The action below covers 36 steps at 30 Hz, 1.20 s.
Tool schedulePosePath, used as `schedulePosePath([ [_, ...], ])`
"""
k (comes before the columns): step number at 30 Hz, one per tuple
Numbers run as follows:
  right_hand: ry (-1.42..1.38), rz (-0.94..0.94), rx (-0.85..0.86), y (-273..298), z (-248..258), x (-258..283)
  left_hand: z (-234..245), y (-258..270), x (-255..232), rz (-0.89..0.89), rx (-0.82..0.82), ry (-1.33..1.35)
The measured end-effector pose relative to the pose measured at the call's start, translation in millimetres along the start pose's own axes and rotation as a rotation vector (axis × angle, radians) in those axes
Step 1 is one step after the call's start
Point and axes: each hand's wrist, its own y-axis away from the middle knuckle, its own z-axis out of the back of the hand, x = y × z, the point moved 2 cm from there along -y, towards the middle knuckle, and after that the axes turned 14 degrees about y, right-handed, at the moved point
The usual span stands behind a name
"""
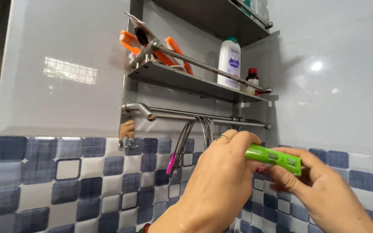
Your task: The person picks up a shampoo bottle, a soap bar, and a tube of toothpaste by hand from a stool and places them onto a metal wall rack, and moves small packets on the stool.
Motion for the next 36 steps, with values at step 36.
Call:
schedulePosePath([
  [36,0.430,0.524,-0.511,-7,11,93,21,-60,-8,-0.147,-0.010,-0.383],
])
